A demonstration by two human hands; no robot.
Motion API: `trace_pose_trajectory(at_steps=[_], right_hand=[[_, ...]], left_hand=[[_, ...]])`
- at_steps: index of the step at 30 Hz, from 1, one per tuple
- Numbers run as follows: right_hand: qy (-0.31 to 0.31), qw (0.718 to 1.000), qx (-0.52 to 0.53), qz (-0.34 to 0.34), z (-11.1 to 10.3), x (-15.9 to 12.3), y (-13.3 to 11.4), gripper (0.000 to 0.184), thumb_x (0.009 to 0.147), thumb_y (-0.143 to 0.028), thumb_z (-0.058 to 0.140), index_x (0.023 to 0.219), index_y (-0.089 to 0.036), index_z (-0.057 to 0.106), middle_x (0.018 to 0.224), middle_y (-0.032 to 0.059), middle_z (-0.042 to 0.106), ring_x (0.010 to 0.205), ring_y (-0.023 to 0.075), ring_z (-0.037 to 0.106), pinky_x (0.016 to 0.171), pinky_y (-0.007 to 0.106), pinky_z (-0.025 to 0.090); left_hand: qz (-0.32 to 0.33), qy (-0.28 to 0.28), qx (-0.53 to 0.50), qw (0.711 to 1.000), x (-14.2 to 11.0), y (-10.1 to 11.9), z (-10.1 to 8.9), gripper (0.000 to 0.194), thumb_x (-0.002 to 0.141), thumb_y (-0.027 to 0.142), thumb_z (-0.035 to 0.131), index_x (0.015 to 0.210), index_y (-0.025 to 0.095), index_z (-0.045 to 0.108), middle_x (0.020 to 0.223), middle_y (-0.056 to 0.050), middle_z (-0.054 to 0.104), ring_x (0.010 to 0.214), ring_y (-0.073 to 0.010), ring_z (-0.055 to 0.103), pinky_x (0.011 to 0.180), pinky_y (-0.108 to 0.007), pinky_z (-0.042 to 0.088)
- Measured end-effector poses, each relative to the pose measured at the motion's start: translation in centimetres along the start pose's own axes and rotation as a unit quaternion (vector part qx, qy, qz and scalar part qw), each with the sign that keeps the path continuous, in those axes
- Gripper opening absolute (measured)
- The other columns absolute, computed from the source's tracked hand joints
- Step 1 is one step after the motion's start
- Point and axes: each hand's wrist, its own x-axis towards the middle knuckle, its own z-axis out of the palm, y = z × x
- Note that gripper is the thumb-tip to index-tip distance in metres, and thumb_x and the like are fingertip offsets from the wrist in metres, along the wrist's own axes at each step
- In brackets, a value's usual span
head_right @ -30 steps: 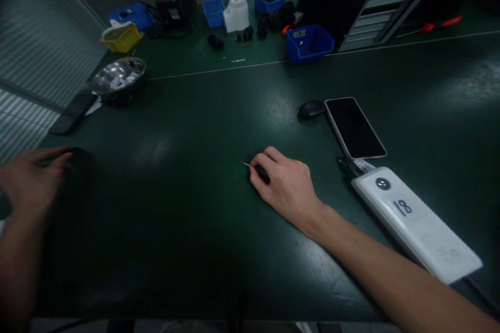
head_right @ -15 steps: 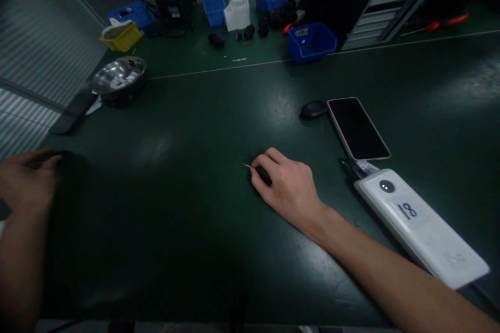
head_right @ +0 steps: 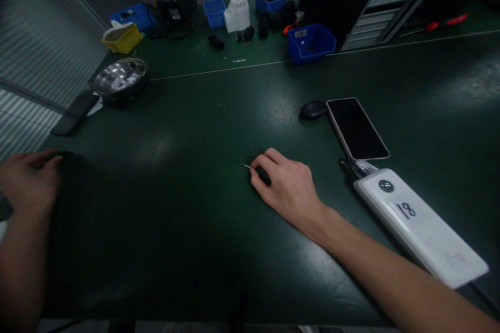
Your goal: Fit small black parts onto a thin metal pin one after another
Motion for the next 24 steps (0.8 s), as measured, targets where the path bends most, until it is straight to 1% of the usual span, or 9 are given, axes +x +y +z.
trace_pose_trajectory(at_steps=[1, 3, 5, 8, 12, 15, 19, 24], right_hand=[[-0.001, 1.0, 0.0, 0.0, -0.03, 0.01, -0.01, 0.021, 0.099, -0.035, 0.053, 0.102, -0.023, 0.07, 0.103, 0.0024, 0.068, 0.077, 0.0145, 0.063, 0.061, 0.028, 0.04], [-0.005, 1.0, 0.003, -0.001, -0.09, 0.03, -0.03, 0.022, 0.099, -0.036, 0.052, 0.103, -0.023, 0.07, 0.103, 0.0028, 0.068, 0.077, 0.0146, 0.063, 0.061, 0.028, 0.04], [-0.01, 1.0, 0.006, -0.002, -0.15, 0.04, -0.05, 0.022, 0.1, -0.035, 0.052, 0.103, -0.023, 0.07, 0.104, 0.0033, 0.069, 0.077, 0.0146, 0.063, 0.06, 0.028, 0.04], [-0.009, 1.0, 0.006, -0.004, -0.16, 0.05, -0.05, 0.022, 0.099, -0.035, 0.052, 0.103, -0.023, 0.07, 0.104, 0.0038, 0.069, 0.077, 0.0147, 0.063, 0.061, 0.028, 0.041], [-0.006, 1.0, 0.004, -0.002, -0.16, 0.07, -0.06, 0.023, 0.1, -0.036, 0.051, 0.103, -0.023, 0.07, 0.104, 0.0036, 0.068, 0.076, 0.0145, 0.062, 0.061, 0.028, 0.041], [-0.012, 1.0, 0.006, -0.001, -0.19, 0.08, -0.08, 0.023, 0.1, -0.036, 0.051, 0.103, -0.023, 0.07, 0.104, 0.0031, 0.068, 0.076, 0.0143, 0.062, 0.061, 0.028, 0.041], [-0.013, 1.0, 0.002, 0.0, -0.1, 0.02, -0.07, 0.022, 0.1, -0.036, 0.052, 0.102, -0.024, 0.069, 0.104, 0.0023, 0.068, 0.078, 0.015, 0.063, 0.061, 0.028, 0.04], [-0.007, 1.0, 0.001, -0.002, 0.06, 0.0, -0.01, 0.021, 0.099, -0.036, 0.052, 0.102, -0.024, 0.069, 0.104, 0.0025, 0.068, 0.078, 0.0151, 0.063, 0.062, 0.028, 0.04]], left_hand=[[-0.002, 0.014, 0.022, 1.0, 0.02, -0.25, 0.1, 0.031, 0.093, 0.043, 0.05, 0.107, 0.019, 0.064, 0.095, -0.004, 0.055, 0.11, -0.03, 0.047, 0.107, -0.054, 0.027], [0.002, 0.037, 0.054, 0.998, 0.08, -0.77, 0.33, 0.036, 0.094, 0.047, 0.051, 0.11, 0.019, 0.066, 0.097, -0.004, 0.057, 0.105, -0.0282, 0.051, 0.104, -0.05, 0.032], [0.014, 0.04, 0.067, 0.997, 0.1, -1.12, 0.54, 0.037, 0.094, 0.047, 0.051, 0.11, 0.018, 0.067, 0.094, -0.004, 0.057, 0.102, -0.0281, 0.052, 0.102, -0.049, 0.034], [0.016, 0.056, 0.076, 0.995, -0.07, -1.11, 0.65, 0.034, 0.093, 0.045, 0.053, 0.108, 0.018, 0.067, 0.091, -0.004, 0.056, 0.1, -0.0274, 0.051, 0.099, -0.047, 0.036], [0.028, 0.059, 0.071, 0.995, -0.35, -0.7, 0.51, 0.039, 0.092, 0.048, 0.051, 0.106, 0.016, 0.068, 0.094, -0.006, 0.055, 0.097, -0.0262, 0.051, 0.099, -0.046, 0.037], [0.016, 0.064, 0.081, 0.994, -0.25, -0.79, 0.49, 0.041, 0.092, 0.051, 0.049, 0.101, 0.016, 0.068, 0.088, -0.005, 0.053, 0.091, -0.0246, 0.049, 0.097, -0.047, 0.038], [0.006, 0.059, 0.097, 0.994, 0.03, -1.03, 0.54, 0.04, 0.092, 0.054, 0.049, 0.096, 0.017, 0.065, 0.079, -0.002, 0.048, 0.083, -0.0214, 0.047, 0.093, -0.043, 0.04], [0.003, 0.056, 0.096, 0.994, -0.11, -0.39, 0.35, 0.042, 0.092, 0.055, 0.048, 0.095, 0.017, 0.065, 0.074, -0.001, 0.046, 0.076, -0.0209, 0.045, 0.09, -0.042, 0.037]])
